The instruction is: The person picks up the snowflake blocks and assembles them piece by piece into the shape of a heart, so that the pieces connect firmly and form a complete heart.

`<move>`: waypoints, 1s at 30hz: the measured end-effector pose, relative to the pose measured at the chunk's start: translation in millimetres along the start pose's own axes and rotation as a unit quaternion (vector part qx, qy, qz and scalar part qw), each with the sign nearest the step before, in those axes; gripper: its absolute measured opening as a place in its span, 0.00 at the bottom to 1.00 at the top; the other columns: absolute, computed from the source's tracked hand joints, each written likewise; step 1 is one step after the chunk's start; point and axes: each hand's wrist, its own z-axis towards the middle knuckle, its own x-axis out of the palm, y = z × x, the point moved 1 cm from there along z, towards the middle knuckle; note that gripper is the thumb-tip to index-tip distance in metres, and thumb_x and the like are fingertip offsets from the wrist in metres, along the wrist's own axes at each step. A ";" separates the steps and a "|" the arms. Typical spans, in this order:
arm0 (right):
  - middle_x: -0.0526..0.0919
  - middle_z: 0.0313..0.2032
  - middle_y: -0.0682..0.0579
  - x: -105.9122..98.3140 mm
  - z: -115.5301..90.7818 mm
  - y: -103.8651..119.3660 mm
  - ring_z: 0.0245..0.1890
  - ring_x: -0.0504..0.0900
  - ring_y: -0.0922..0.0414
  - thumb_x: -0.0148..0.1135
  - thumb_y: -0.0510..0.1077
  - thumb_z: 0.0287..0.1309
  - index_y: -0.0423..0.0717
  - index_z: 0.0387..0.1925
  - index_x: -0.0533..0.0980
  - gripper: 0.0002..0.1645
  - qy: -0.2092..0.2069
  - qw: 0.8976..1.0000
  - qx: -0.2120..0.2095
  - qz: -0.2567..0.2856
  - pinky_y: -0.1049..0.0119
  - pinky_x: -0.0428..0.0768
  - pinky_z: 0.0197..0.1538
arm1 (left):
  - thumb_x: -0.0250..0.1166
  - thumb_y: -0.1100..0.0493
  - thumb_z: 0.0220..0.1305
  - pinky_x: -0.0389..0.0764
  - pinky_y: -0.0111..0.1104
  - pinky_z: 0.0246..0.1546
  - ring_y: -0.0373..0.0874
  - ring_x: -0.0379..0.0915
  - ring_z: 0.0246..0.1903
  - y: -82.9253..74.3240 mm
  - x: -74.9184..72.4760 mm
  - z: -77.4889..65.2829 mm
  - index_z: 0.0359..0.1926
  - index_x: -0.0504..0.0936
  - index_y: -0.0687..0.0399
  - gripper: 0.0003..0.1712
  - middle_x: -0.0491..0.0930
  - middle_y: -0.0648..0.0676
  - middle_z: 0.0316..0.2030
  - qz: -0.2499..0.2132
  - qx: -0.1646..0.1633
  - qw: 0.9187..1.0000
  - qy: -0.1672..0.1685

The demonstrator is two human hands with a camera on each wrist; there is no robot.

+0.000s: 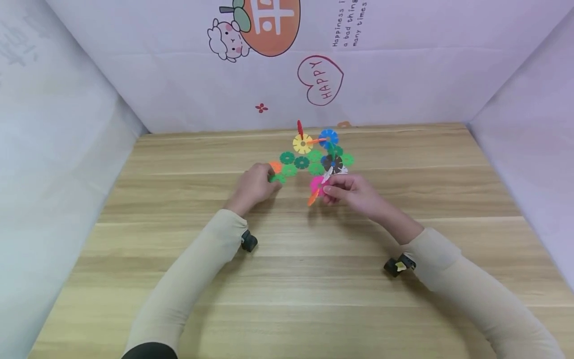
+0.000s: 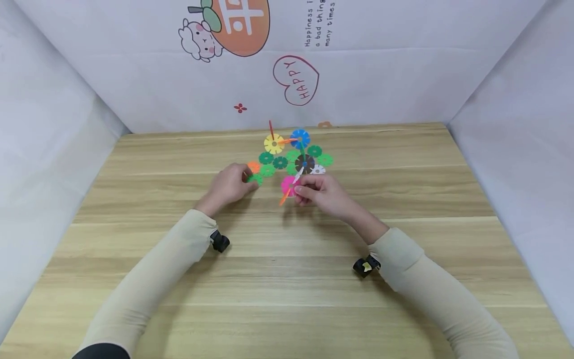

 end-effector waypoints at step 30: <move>0.83 0.36 0.36 -1.9 2.5 -2.3 0.36 0.83 0.48 0.58 0.40 0.73 0.28 0.43 0.79 0.14 -0.008 1.000 -0.004 -0.015 0.58 0.84 0.45 | 0.73 0.63 0.61 0.77 0.34 0.33 0.47 0.75 0.34 22.6 2.9 -25.4 0.46 0.82 0.60 0.14 0.80 0.55 0.36 -0.289 0.006 0.957 0.007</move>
